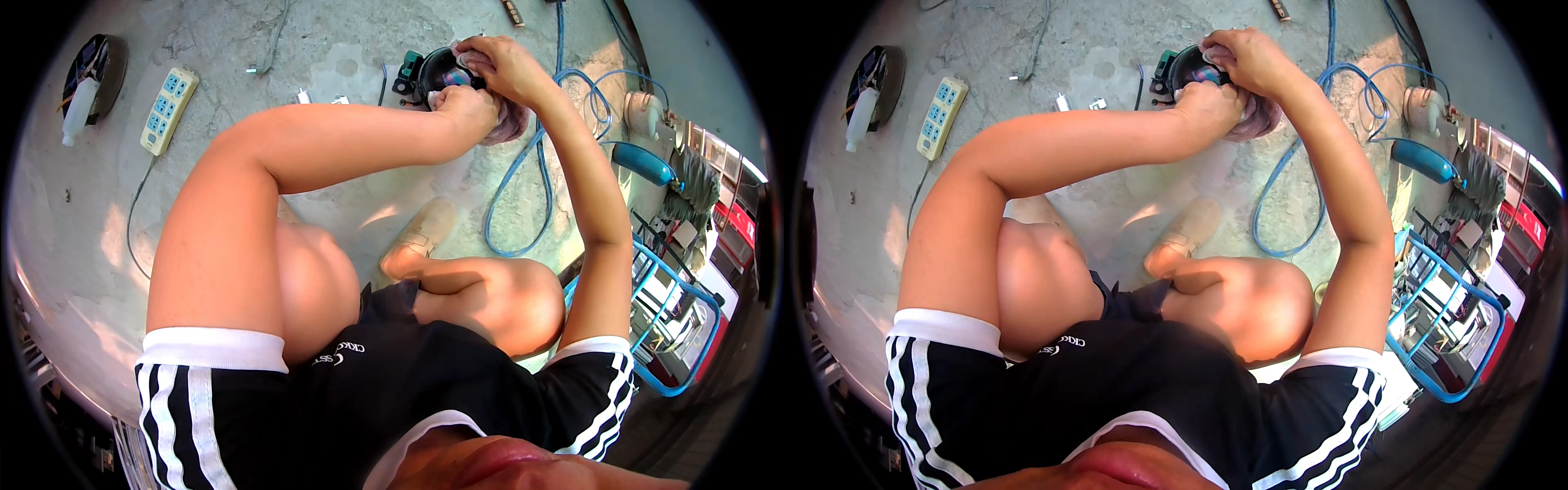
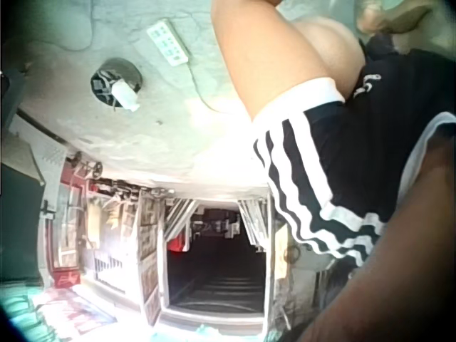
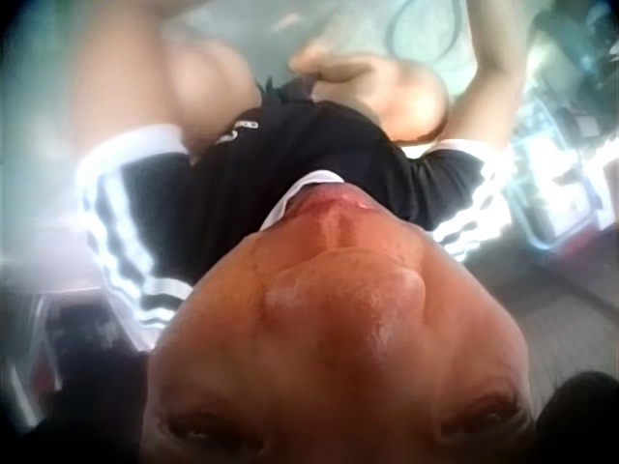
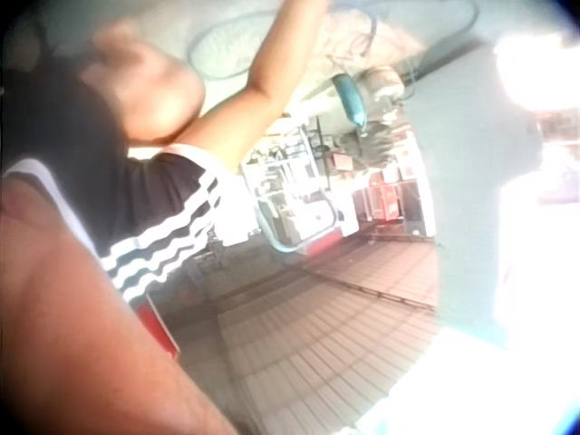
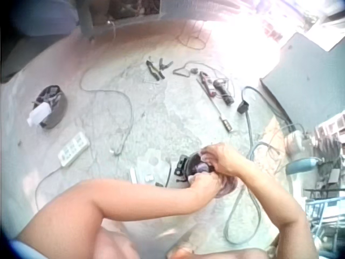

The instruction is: The person wipes down a refrigerator compressor by hand with a cloth, attaches electrical components to it, and connects wiring.

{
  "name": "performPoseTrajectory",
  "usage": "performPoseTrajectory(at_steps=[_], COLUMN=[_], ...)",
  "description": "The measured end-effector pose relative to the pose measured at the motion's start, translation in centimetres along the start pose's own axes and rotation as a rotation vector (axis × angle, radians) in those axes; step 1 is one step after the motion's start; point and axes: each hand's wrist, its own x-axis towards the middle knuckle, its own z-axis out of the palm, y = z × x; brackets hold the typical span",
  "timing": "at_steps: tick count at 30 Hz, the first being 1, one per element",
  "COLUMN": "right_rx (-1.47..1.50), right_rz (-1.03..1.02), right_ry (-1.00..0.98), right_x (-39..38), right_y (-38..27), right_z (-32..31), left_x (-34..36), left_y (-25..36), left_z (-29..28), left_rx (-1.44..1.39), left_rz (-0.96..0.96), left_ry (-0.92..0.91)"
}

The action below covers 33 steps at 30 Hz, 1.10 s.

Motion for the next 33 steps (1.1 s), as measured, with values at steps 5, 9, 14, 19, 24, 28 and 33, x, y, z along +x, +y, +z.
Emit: performPoseTrajectory(at_steps=[5, 9, 14, 19, 24, 28, 33], right_rx=[0.125, 0.688, -0.183, -0.188, -0.28, -0.442, -0.322], right_rz=[0.212, 0.135, 0.239, -0.024, -0.137, 0.064, -0.029], right_ry=[-0.218, 0.093, 0.137, -0.36, -0.479, -0.374, -0.547], right_x=[1.8, 2.9, 5.1, 7.6, 8.0, 9.6, 9.3], right_y=[-1.0, 0.6, 1.4, -2.6, -2.9, -0.5, -2.3], right_z=[-1.9, -1.7, 3.4, 2.9, 2.9, 3.0, 2.9], left_x=[0.6, 0.8, 1.1, 1.6, 1.0, 0.9, 0.9], left_y=[-0.2, -0.4, -0.4, -1.3, -1.1, -1.1, -1.0], left_z=[0.0, -0.1, -0.7, 0.1, 0.3, 0.4, 0.3], left_rx=[-0.053, -0.098, -0.112, -0.078, -0.037, -0.083, -0.084], left_rz=[-0.071, -0.06, -0.033, -0.038, -0.02, -0.043, -0.048], left_ry=[-0.079, -0.179, -0.237, -0.319, -0.223, -0.172, -0.235])
